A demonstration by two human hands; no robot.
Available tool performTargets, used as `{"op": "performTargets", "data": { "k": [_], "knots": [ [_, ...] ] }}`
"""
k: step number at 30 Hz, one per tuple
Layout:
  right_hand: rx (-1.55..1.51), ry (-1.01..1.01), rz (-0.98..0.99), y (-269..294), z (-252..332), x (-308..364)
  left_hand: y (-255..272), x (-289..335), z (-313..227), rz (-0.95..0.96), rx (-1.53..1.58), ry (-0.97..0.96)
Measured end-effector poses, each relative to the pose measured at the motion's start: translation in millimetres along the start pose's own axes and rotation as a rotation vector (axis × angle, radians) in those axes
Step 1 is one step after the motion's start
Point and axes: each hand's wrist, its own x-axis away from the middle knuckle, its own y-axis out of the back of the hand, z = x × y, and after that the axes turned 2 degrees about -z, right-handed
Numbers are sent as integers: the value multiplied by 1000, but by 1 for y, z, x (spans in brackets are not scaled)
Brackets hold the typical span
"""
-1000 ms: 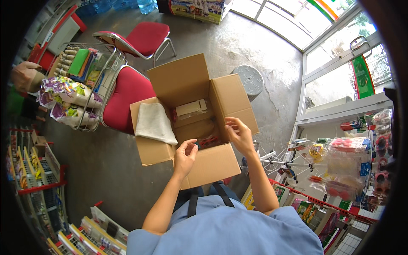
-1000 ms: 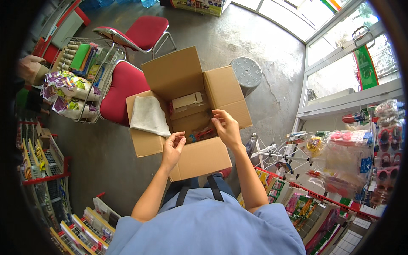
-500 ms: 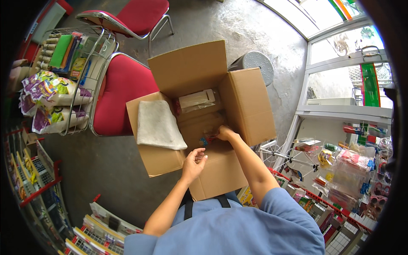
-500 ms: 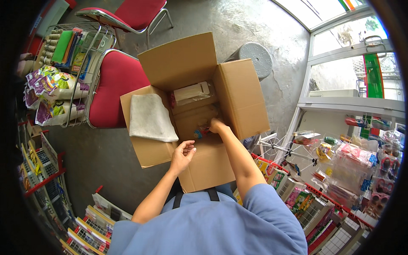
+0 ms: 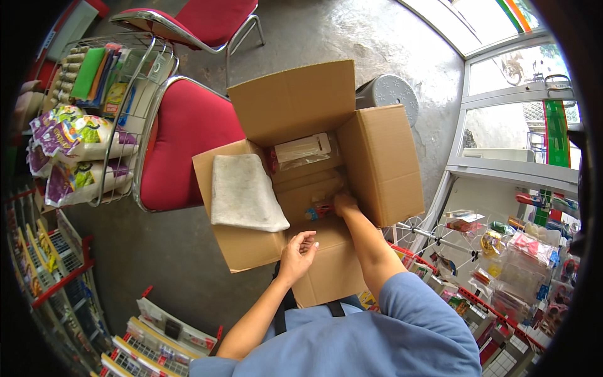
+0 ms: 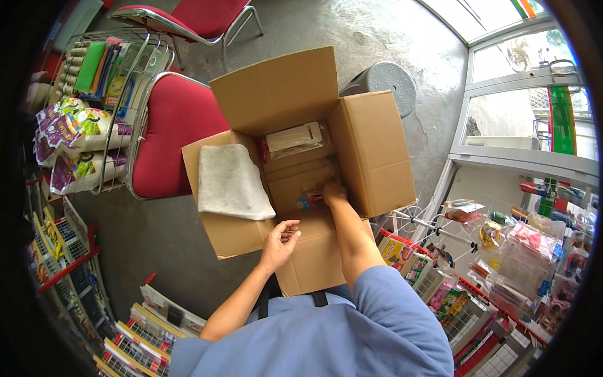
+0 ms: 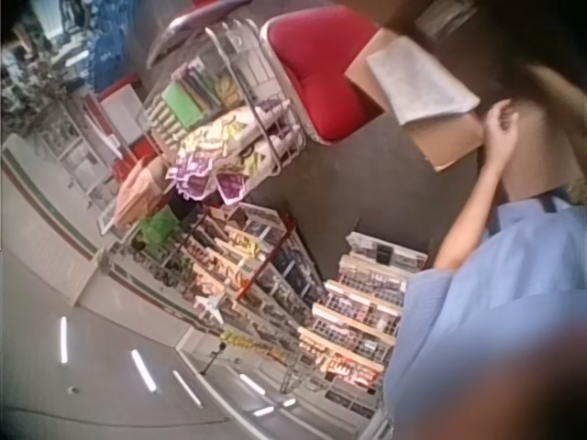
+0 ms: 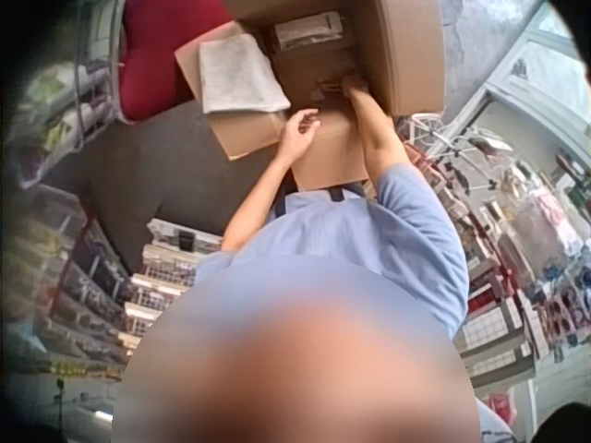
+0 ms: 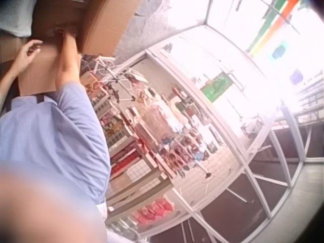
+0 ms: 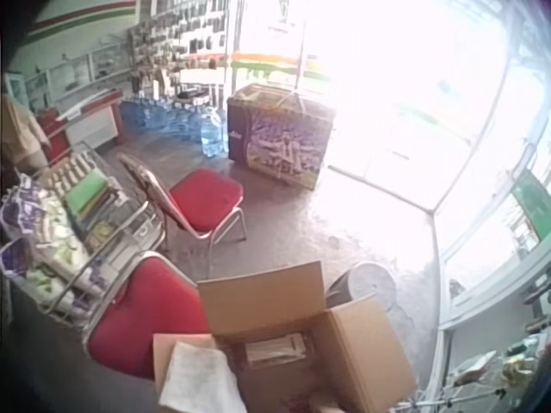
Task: The person removes packaged sunglasses from a cardboard box and hangs them one by one on a rotating display stand. The person repeats this process for multiple items until the box is empty.
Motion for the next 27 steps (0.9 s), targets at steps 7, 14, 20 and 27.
{"op": "performTargets", "data": {
  "k": [7,14,20,27],
  "knots": [
    [76,20,-96,-4,-2,4,0,7,-2,-11,4,-12],
    [170,338,-34,40,15,36,-4,13,1,-53,22,2],
    [-257,623,-726,72,2,150,-18,5,-16,-207,116,7],
    [-433,757,-1308,62,-37,264,-44,25,-81,-364,762,-165]
  ]
}}
